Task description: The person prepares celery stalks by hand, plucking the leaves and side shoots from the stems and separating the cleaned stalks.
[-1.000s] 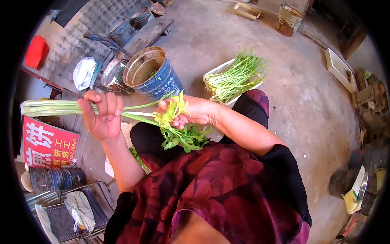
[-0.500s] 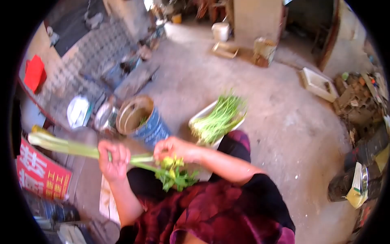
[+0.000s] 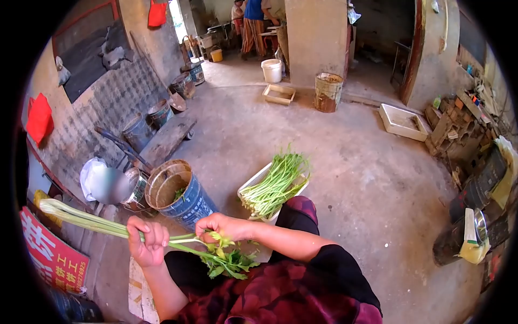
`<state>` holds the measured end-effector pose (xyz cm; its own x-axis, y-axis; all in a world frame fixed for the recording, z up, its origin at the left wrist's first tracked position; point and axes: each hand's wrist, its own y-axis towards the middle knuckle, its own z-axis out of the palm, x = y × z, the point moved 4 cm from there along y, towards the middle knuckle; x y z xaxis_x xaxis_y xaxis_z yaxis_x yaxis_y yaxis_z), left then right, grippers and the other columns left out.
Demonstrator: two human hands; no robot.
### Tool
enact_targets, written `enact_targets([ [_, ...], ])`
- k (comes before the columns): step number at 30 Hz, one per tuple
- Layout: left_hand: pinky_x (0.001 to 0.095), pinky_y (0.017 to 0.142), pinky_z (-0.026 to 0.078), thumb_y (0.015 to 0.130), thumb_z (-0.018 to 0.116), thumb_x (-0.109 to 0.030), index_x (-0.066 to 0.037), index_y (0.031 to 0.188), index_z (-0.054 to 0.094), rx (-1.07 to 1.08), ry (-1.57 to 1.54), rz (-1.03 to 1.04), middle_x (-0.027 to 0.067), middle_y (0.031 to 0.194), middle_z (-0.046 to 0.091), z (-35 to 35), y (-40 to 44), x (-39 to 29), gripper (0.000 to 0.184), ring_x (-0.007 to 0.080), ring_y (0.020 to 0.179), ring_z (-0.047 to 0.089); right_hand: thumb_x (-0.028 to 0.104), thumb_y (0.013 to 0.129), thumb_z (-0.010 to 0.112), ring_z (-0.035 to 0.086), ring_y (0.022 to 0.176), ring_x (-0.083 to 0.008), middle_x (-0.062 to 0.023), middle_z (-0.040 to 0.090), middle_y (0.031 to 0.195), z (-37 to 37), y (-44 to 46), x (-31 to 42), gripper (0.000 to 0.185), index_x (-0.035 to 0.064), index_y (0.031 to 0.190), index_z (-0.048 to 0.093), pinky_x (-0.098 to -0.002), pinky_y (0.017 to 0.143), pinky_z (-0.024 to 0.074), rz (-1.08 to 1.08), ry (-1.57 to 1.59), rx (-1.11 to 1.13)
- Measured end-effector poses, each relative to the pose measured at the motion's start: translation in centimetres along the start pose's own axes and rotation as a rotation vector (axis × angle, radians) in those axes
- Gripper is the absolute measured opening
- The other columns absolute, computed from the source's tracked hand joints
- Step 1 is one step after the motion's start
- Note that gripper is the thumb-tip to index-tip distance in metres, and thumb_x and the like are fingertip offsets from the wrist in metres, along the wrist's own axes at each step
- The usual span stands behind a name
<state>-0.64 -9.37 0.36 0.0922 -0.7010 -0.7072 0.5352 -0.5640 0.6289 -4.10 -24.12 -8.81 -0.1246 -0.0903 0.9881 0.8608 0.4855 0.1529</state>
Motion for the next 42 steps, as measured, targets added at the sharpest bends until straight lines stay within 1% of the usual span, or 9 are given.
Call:
enact_targets([
  [3, 0.0247, 0.041, 0.030, 0.091, 0.036, -0.032, -0.006, 0.081, 0.043, -0.017, 0.034, 0.039, -0.0026, 0.044, 0.025, -0.1, 0.3, 0.0, 0.029, 0.0093, 0.039, 0.025, 0.003, 0.080, 0.046, 0.038, 0.056, 0.0009, 0.0075, 0.045, 0.066, 0.0, 0.4, 0.4, 0.007, 0.0053, 0.082, 0.052, -0.0172, 0.046, 0.0307, -0.196, -0.171, -0.133],
  [6, 0.0260, 0.042, 0.031, 0.089, 0.041, -0.033, -0.007, 0.080, 0.045, -0.111, 0.041, 0.016, -0.0028, 0.047, 0.026, -1.1, 0.5, 0.4, 0.027, 0.0101, 0.041, 0.028, 0.003, 0.081, 0.047, 0.041, 0.056, -0.0007, 0.0067, 0.046, 0.069, -0.8, 1.5, -1.8, 0.007, 0.0068, 0.085, 0.051, -0.0165, 0.045, 0.0330, -0.261, 0.117, -0.238],
  [17, 0.0256, 0.047, 0.032, 0.090, 0.039, -0.027, -0.003, 0.082, 0.049, -0.266, 0.056, 0.077, -0.0029, 0.047, 0.027, -2.4, 0.9, 1.8, 0.027, 0.0091, 0.044, 0.030, 0.011, 0.080, 0.048, 0.043, 0.051, -0.0072, -0.0027, 0.051, 0.065, -1.8, 2.3, -2.3, 0.007, 0.0051, 0.079, 0.052, -0.0217, 0.043, 0.0345, -0.075, 0.355, -0.528],
  [20, 0.0251, 0.047, 0.032, 0.090, 0.040, -0.026, -0.003, 0.081, 0.050, -0.320, 0.099, 0.145, -0.0029, 0.048, 0.027, -3.0, 0.7, 0.1, 0.027, 0.0087, 0.044, 0.030, 0.011, 0.081, 0.047, 0.041, 0.049, -0.0068, -0.0023, 0.051, 0.068, -6.9, 1.4, -6.0, 0.008, 0.0046, 0.077, 0.051, -0.0221, 0.041, 0.0349, 0.059, 0.373, -0.923],
  [22, 0.0249, 0.047, 0.031, 0.090, 0.041, -0.026, -0.003, 0.081, 0.050, -0.369, 0.147, 0.178, -0.0029, 0.048, 0.027, -3.5, 0.9, -1.2, 0.026, 0.0085, 0.044, 0.030, 0.011, 0.080, 0.047, 0.041, 0.047, -0.0075, -0.0041, 0.053, 0.070, -7.1, 0.3, -5.8, 0.008, 0.0057, 0.079, 0.052, -0.0225, 0.040, 0.0355, 0.208, 0.568, -0.680],
  [30, 0.0246, 0.045, 0.032, 0.090, 0.042, -0.027, -0.002, 0.078, 0.051, -0.590, 0.217, 0.067, -0.0023, 0.047, 0.029, -3.9, 0.5, 0.0, 0.029, 0.0082, 0.043, 0.031, 0.006, 0.080, 0.047, 0.043, 0.048, -0.0076, -0.0013, 0.051, 0.064, -5.3, -3.0, 3.9, 0.011, 0.0057, 0.085, 0.056, -0.0219, 0.040, 0.0318, -0.236, 0.032, -0.762],
  [32, 0.0248, 0.047, 0.031, 0.090, 0.041, -0.028, -0.003, 0.081, 0.051, -0.583, 0.228, 0.024, -0.0031, 0.047, 0.027, -3.7, 0.5, 0.2, 0.029, 0.0078, 0.045, 0.030, 0.006, 0.077, 0.054, 0.044, 0.053, -0.0112, -0.0035, 0.048, 0.064, -2.3, -3.3, 8.5, 0.015, 0.0042, 0.092, 0.056, -0.0248, 0.044, 0.0344, -0.628, -0.991, -0.665],
  [39, 0.0243, 0.044, 0.032, 0.088, 0.046, -0.029, -0.003, 0.076, 0.050, -0.577, 0.211, 0.040, -0.0025, 0.047, 0.029, -3.4, 0.4, -0.8, 0.030, 0.0079, 0.043, 0.031, 0.012, 0.068, 0.063, 0.050, 0.058, -0.0234, -0.0074, 0.044, 0.066, -0.9, -0.2, 3.8, 0.014, 0.0055, 0.076, 0.054, -0.0340, 0.049, 0.0393, -0.344, -1.553, -0.161],
  [42, 0.0248, 0.046, 0.031, 0.088, 0.046, -0.030, -0.004, 0.076, 0.051, -0.607, 0.182, 0.039, -0.0032, 0.047, 0.027, -4.1, -0.1, -1.7, 0.029, 0.0078, 0.044, 0.030, 0.010, 0.069, 0.062, 0.050, 0.060, -0.0256, -0.0072, 0.044, 0.067, -0.8, -0.6, 4.4, 0.013, 0.0050, 0.077, 0.055, -0.0346, 0.049, 0.0394, -0.370, -1.267, -0.203],
])
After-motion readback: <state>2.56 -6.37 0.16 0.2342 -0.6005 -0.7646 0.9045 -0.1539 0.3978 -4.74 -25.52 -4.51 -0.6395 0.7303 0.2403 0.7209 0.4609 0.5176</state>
